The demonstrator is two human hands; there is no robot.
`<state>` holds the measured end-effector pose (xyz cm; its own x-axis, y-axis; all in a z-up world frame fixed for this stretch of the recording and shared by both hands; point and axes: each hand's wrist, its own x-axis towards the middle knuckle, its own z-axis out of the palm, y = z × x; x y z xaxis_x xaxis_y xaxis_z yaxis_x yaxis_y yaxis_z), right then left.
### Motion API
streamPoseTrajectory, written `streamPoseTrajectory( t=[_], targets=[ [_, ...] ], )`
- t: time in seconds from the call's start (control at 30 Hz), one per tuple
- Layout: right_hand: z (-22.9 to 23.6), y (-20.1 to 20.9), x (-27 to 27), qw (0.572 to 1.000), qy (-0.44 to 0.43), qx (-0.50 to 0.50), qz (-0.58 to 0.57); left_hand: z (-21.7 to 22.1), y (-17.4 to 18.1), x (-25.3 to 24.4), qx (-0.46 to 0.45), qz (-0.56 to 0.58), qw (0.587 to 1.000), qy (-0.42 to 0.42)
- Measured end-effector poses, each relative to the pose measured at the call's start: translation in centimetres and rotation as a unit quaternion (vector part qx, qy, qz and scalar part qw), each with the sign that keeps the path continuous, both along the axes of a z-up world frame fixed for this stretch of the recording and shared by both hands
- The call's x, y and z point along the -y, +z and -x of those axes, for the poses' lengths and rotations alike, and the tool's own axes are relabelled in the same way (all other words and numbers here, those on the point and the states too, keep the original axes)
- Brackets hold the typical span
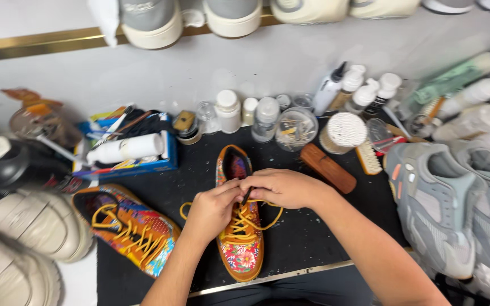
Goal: The person threads yellow shoelaces through the eyelets of a pair of colorful floral sneakers. They pull the laces tight, adjust the tension, and tie a knot to secure the laces on the right shoe. The person then picks up the left shoe to inspect the finished pair.
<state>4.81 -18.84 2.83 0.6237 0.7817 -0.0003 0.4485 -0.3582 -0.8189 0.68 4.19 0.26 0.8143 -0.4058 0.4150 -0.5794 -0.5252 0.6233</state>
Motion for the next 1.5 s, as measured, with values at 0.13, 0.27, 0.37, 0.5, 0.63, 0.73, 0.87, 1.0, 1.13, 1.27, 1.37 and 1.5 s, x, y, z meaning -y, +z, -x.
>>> streamPoseTrajectory(
  t=[0.13, 0.27, 0.37, 0.5, 0.63, 0.73, 0.87, 1.0, 1.13, 1.27, 1.37, 1.5],
  targets=[
    [-0.3, -0.4, -0.2, 0.999, 0.0, -0.046, -0.008, -0.7, -0.3, -0.1, -0.018, -0.007, 1.0, -0.02],
    [-0.6, -1.5, 0.6, 0.999, -0.001, -0.051, 0.012, -0.7, -1.6, 0.5, -0.004, -0.012, 1.0, -0.021],
    [-0.7, -2.5, 1.4, 0.997, 0.006, -0.069, 0.04, -1.4, -2.0, 0.4, 0.035, 0.092, 0.995, 0.014],
    [-0.7, -2.9, 2.6, 0.997, -0.008, -0.073, 0.015, -1.8, 0.1, -2.5, -0.162, 0.285, 0.931, 0.163],
    [-0.1, -3.6, 2.8, 0.998, -0.03, -0.057, -0.002, -1.6, 1.4, -6.1, -0.123, 0.407, 0.893, 0.149],
    [0.0, -3.7, 2.3, 0.998, -0.046, -0.036, -0.005, -3.1, 2.3, -11.2, -0.164, 0.603, 0.76, 0.181],
    [0.1, -3.7, 2.1, 0.998, -0.055, -0.027, 0.015, -2.5, 1.8, -15.0, -0.186, 0.696, 0.691, 0.062],
    [-0.9, -4.0, 2.2, 0.999, -0.039, -0.003, 0.023, -2.0, 1.6, -15.6, -0.144, 0.672, 0.722, 0.084],
    [-1.0, -3.2, 2.0, 0.998, -0.056, -0.006, 0.006, -2.3, 1.7, -12.7, -0.118, 0.514, 0.831, 0.177],
    [0.4, -1.5, 1.6, 0.991, -0.134, -0.016, -0.019, -0.8, 2.4, -6.4, -0.191, 0.086, 0.97, 0.124],
    [1.6, -1.3, 0.6, 0.977, -0.155, 0.142, -0.039, -0.5, 3.7, -3.2, -0.002, -0.039, 0.999, -0.012],
    [2.9, -1.2, -0.6, 0.96, -0.175, 0.216, -0.02, -1.8, 4.1, -2.2, -0.006, -0.186, 0.982, -0.026]
  ],
)
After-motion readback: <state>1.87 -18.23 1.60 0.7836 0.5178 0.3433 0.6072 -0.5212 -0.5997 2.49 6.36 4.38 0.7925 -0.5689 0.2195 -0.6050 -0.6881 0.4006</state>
